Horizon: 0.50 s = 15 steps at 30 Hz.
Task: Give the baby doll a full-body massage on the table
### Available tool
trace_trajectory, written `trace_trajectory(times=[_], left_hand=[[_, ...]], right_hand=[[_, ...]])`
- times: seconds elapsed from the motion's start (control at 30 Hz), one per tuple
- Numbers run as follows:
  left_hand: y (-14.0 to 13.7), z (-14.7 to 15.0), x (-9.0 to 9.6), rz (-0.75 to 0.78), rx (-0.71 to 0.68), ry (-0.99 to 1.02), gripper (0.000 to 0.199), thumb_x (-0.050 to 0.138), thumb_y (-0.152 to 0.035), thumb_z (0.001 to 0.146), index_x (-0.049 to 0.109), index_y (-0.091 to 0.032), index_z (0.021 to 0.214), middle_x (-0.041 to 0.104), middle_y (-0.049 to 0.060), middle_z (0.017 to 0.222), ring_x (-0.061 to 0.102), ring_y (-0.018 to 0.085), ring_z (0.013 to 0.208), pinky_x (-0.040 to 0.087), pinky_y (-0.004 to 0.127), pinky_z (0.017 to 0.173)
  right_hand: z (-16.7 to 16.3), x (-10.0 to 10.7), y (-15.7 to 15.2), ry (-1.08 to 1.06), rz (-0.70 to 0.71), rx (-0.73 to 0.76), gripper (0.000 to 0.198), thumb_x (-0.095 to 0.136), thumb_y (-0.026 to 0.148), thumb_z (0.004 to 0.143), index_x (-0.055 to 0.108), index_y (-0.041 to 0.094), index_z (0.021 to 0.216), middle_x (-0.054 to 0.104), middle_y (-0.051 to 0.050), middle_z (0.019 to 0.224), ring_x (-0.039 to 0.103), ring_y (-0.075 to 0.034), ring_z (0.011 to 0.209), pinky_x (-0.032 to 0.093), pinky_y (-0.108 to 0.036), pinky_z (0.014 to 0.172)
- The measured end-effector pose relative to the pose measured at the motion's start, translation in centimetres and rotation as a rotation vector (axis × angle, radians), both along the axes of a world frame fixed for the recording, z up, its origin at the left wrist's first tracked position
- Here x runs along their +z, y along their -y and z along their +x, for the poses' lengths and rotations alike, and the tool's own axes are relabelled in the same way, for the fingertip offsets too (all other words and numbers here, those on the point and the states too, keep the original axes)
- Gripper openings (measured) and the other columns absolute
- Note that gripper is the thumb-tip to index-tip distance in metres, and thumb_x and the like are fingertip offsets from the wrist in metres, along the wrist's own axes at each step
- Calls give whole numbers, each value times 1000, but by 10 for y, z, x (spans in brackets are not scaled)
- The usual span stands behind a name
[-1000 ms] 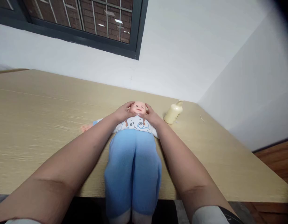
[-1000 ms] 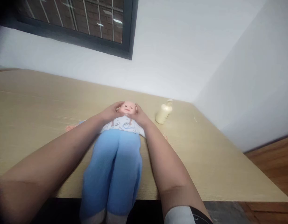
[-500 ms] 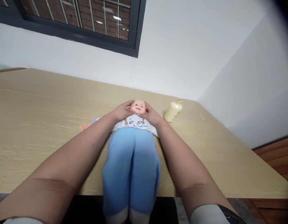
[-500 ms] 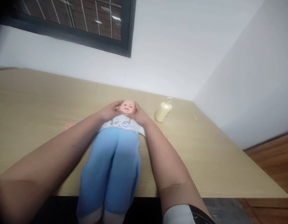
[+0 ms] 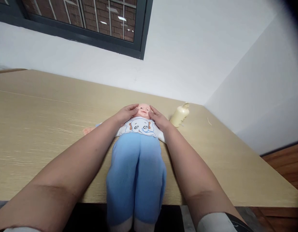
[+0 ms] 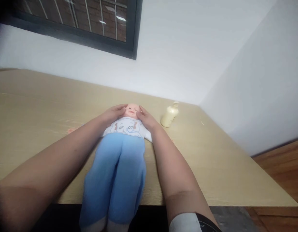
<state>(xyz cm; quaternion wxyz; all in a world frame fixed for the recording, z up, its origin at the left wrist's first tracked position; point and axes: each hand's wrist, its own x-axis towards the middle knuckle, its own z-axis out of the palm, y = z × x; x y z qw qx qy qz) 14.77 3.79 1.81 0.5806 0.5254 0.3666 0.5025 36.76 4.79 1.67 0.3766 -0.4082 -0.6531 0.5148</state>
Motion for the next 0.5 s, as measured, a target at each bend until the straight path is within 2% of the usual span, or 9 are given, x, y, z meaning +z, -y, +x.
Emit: trace_trajectory(times=[0.1,0.2,0.3,0.5], left_hand=[[-1,0,0,88,12,-195,84,86,-45,68,54,-21,142,59,16,141,61,34,122,52,46,99],[0,-2,2,130,48,-333,92,88,-44,65,48,-24,146,60,15,140,63,35,120,54,46,96],[2,-4,6,152,35,-403,90,86,-41,66,48,-25,146,59,14,140,66,34,114,57,43,91],[8,-3,14,141,46,-455,96,85,-36,64,45,-21,149,58,15,142,66,33,115,60,37,84]], right_hand=[[-3,8,9,25,2,-9,105,76,56,78,16,29,160,35,-6,162,46,-28,141,42,-46,115],[-7,14,15,16,-15,-2,114,83,50,73,13,28,160,35,-8,161,49,-30,138,47,-46,112],[-10,13,14,-22,-21,28,116,85,47,71,14,28,160,40,-10,158,54,-29,133,51,-45,107],[-10,3,4,-17,39,-12,120,89,43,65,17,26,160,44,-10,156,52,-29,135,50,-44,108]])
